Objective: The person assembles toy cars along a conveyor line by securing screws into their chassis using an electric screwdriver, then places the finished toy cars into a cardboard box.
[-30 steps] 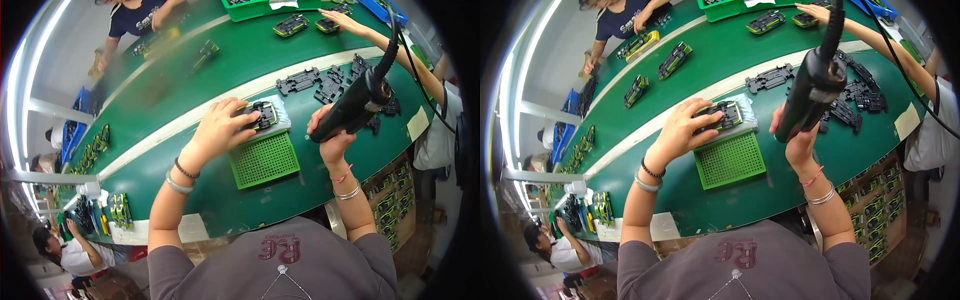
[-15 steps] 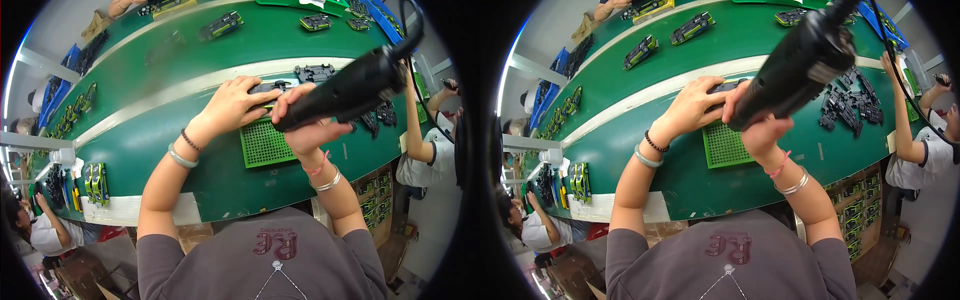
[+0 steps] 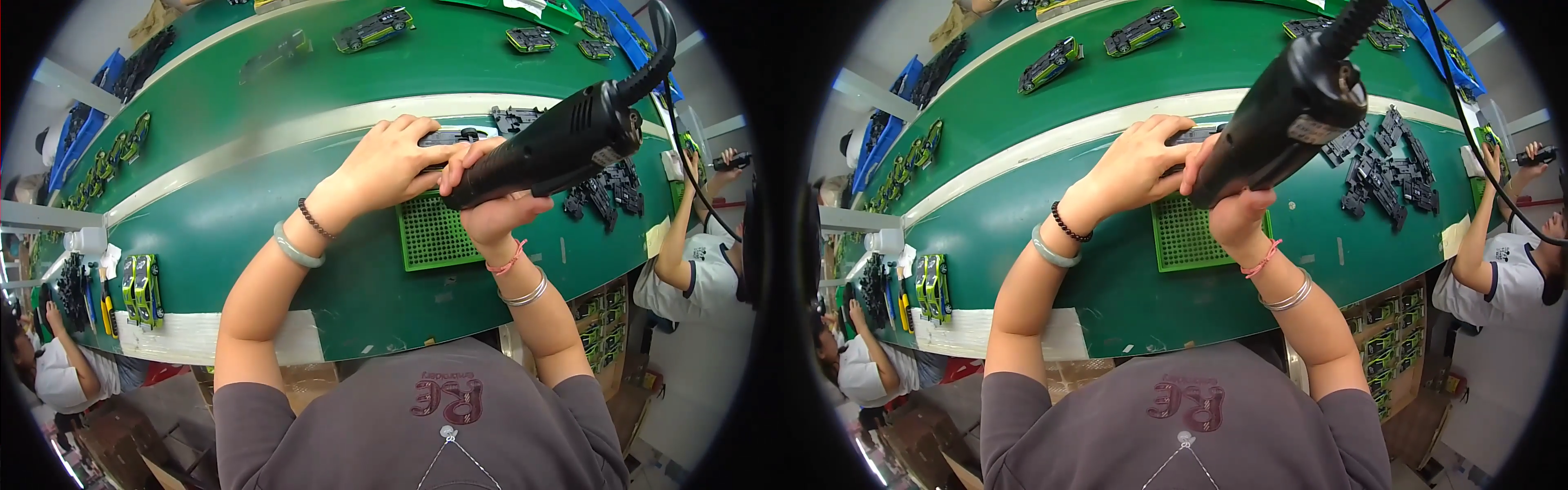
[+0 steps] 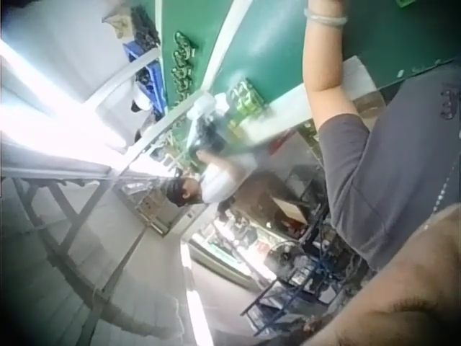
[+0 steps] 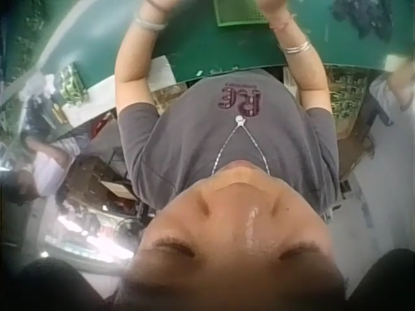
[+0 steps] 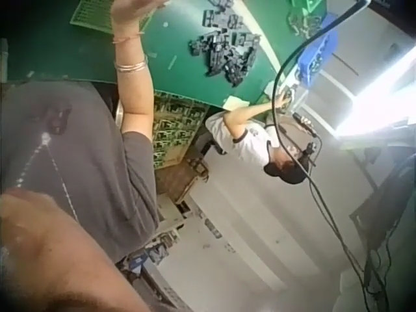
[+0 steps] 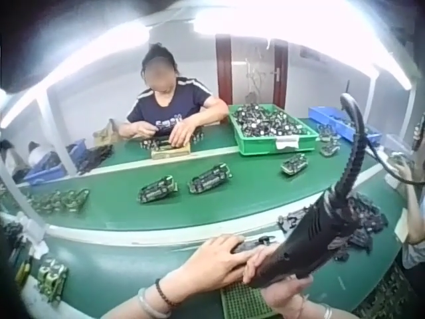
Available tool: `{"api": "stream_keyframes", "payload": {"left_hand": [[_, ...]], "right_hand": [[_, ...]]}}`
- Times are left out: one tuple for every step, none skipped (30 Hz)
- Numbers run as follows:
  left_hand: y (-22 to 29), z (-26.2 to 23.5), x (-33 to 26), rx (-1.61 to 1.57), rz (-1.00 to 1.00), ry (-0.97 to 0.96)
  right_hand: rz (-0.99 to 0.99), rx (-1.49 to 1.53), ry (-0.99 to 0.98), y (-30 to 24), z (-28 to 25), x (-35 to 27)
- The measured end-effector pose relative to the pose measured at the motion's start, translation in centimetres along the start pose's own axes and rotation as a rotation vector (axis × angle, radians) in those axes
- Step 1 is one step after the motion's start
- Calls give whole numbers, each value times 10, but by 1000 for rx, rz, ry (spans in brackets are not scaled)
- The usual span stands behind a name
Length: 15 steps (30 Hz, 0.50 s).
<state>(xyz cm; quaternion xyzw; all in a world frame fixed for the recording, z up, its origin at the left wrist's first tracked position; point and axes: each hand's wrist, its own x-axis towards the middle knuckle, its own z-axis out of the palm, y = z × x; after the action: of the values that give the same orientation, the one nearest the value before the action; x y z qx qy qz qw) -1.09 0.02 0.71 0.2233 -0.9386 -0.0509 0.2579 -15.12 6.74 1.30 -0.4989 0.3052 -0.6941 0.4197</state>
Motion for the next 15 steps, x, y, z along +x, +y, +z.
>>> {"api": "stream_keyframes", "payload": {"left_hand": [[0,1,0,-7,-5,5],[0,2,0,-14,-10,10],[0,1,-1,-12,-11,9],[0,0,-1,-15,-9,-13],[1,-1,-2,-17,-6,-36],[0,-1,-1,-15,-3,-35],[0,0,-1,-28,4,-36],[0,0,0,-40,12,-36],[0,-1,0,-39,18,-35],[1,-1,1,-36,3,-26],[2,-1,1,-33,-11,-18],[2,-1,3,-33,1,-13],[3,-1,1,-18,-10,-3],[3,-2,0,-3,-22,6],[5,-3,1,-8,-30,-14]], "right_hand": [[1,-45,-6,1,0,-1],[1,-90,-13,2,0,-3],[1,-89,-14,2,3,-3],[19,-102,-18,1,5,-3],[36,-116,-22,0,7,-4],[33,-117,-22,-1,7,-3],[53,-118,-29,-2,6,-3],[73,-120,-35,-3,5,-3],[68,-122,-33,-2,4,-2],[64,-60,-1,-1,3,-1],[59,1,30,-1,2,0],[41,72,17,-7,-1,4],[-6,82,0,-18,-4,10],[-54,93,-17,-30,-8,17],[-128,128,-8,-41,-12,26]]}}
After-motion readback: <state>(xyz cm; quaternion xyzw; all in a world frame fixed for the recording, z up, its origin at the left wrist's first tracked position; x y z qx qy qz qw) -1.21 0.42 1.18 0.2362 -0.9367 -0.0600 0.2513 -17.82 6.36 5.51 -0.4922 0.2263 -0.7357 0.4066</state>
